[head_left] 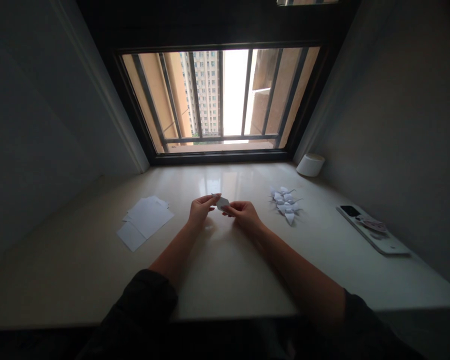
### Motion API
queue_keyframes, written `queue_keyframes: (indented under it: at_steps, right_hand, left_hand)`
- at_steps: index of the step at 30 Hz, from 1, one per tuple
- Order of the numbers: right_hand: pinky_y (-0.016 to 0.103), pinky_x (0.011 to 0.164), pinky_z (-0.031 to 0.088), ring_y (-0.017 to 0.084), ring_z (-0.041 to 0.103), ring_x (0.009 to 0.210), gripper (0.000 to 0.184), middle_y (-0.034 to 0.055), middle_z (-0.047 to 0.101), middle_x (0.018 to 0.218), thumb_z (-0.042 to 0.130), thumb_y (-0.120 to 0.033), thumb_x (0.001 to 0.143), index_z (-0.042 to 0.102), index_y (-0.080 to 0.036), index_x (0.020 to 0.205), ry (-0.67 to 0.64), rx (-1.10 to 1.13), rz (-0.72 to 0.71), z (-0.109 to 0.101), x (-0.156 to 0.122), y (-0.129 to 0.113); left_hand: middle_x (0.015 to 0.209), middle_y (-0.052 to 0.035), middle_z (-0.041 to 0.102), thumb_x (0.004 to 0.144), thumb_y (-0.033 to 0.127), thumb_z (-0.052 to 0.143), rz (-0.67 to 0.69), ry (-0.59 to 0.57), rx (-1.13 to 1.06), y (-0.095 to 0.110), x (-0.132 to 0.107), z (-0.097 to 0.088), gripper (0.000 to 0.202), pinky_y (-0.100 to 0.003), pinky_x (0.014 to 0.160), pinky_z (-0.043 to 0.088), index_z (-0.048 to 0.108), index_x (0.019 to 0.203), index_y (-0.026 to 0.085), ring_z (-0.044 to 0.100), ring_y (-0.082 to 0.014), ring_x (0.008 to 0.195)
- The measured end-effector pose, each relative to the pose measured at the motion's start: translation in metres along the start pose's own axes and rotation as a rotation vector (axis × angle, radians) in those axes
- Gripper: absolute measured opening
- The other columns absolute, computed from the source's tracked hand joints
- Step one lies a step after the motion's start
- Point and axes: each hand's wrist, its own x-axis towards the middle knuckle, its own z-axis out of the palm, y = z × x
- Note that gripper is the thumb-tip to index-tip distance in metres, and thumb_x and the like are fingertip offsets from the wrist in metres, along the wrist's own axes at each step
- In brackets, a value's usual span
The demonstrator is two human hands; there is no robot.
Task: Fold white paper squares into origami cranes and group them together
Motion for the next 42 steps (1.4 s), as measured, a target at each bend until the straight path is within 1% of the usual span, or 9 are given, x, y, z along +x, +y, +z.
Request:
queue_keyframes:
  at_steps: [4, 14, 20, 22, 25, 28, 30, 34, 42]
  right_hand:
    - [0.028, 0.059, 0.044, 0.016, 0.06, 0.058, 0.041, 0.0075, 0.07, 0.065, 0.072, -0.053, 0.06, 0.073, -0.015, 0.074, 0.001, -0.011, 0.001, 0.001, -0.001, -0.002]
    - [0.027, 0.059, 0.043, 0.014, 0.058, 0.057, 0.035, 0.006, 0.069, 0.063, 0.073, -0.048, 0.061, 0.073, -0.015, 0.072, -0.015, 0.014, 0.017, 0.006, -0.002, -0.003]
    - [0.027, 0.057, 0.041, 0.014, 0.057, 0.055, 0.035, 0.0065, 0.069, 0.062, 0.073, -0.048, 0.062, 0.072, -0.014, 0.069, 0.012, -0.024, 0.039, 0.003, -0.004, -0.004]
    - [0.027, 0.057, 0.042, 0.014, 0.057, 0.055, 0.037, 0.0071, 0.069, 0.063, 0.072, -0.05, 0.061, 0.072, -0.014, 0.068, 0.041, -0.016, 0.044, 0.002, -0.005, -0.005]
    - [0.028, 0.06, 0.044, 0.015, 0.058, 0.057, 0.039, 0.0075, 0.069, 0.064, 0.072, -0.053, 0.061, 0.071, -0.014, 0.069, 0.065, 0.017, 0.036, 0.002, -0.004, -0.007]
    - [0.028, 0.062, 0.045, 0.016, 0.059, 0.06, 0.041, 0.0074, 0.068, 0.063, 0.071, -0.055, 0.061, 0.07, -0.014, 0.066, 0.058, 0.017, 0.02, 0.003, -0.005, -0.008]
    - [0.029, 0.062, 0.046, 0.017, 0.06, 0.061, 0.043, 0.0074, 0.068, 0.063, 0.07, -0.058, 0.061, 0.071, -0.015, 0.065, 0.045, 0.011, 0.013, 0.004, -0.005, -0.009]
    - [0.03, 0.064, 0.047, 0.018, 0.061, 0.062, 0.045, 0.0075, 0.069, 0.065, 0.069, -0.06, 0.061, 0.072, -0.015, 0.071, 0.026, 0.017, -0.01, 0.006, -0.005, -0.009]
    - [0.03, 0.063, 0.047, 0.018, 0.062, 0.062, 0.041, 0.0073, 0.069, 0.065, 0.069, -0.056, 0.063, 0.074, -0.016, 0.073, 0.038, -0.003, -0.053, 0.007, -0.004, -0.006]
  left_hand:
    - [0.078, -0.0074, 0.07, 0.06, 0.05, 0.072, -0.011, 0.009, 0.002, 0.001, -0.001, -0.001, 0.038, -0.028, 0.066, 0.039, 0.075, 0.083, 0.02, 0.06, -0.0187, 0.074]
    - [0.083, -0.0089, 0.07, 0.061, 0.053, 0.069, 0.016, 0.162, -0.038, 0.0, -0.006, 0.006, 0.043, -0.028, 0.066, 0.039, 0.074, 0.084, 0.017, 0.06, -0.02, 0.077]
    - [0.093, -0.0106, 0.069, 0.064, 0.058, 0.065, 0.028, 0.359, -0.117, -0.002, -0.001, 0.001, 0.05, -0.027, 0.068, 0.041, 0.071, 0.092, 0.016, 0.059, -0.0186, 0.083]
    - [0.098, -0.0114, 0.068, 0.065, 0.059, 0.064, 0.034, 0.326, -0.11, -0.001, 0.0, 0.0, 0.052, -0.026, 0.069, 0.042, 0.07, 0.093, 0.016, 0.059, -0.0195, 0.087]
    - [0.1, -0.0112, 0.067, 0.064, 0.058, 0.066, 0.02, 0.143, -0.059, -0.001, -0.003, 0.002, 0.052, -0.028, 0.07, 0.043, 0.07, 0.096, 0.017, 0.06, -0.0209, 0.089]
    - [0.089, -0.0088, 0.069, 0.061, 0.051, 0.073, -0.004, -0.08, 0.003, -0.003, -0.007, 0.007, 0.048, -0.03, 0.071, 0.043, 0.071, 0.096, 0.017, 0.061, -0.0187, 0.077]
    - [0.077, -0.0071, 0.068, 0.06, 0.047, 0.075, 0.002, -0.174, 0.014, -0.004, -0.009, 0.01, 0.042, -0.031, 0.069, 0.042, 0.073, 0.089, 0.016, 0.059, -0.0161, 0.066]
    - [0.065, -0.0053, 0.066, 0.059, 0.043, 0.076, 0.044, -0.122, -0.011, -0.007, -0.011, 0.011, 0.033, -0.03, 0.064, 0.041, 0.074, 0.076, 0.014, 0.055, -0.0138, 0.059]
    - [0.074, -0.0076, 0.069, 0.06, 0.045, 0.075, 0.013, -0.045, -0.065, -0.009, -0.01, 0.012, 0.037, -0.031, 0.066, 0.042, 0.074, 0.081, 0.014, 0.057, -0.015, 0.063]
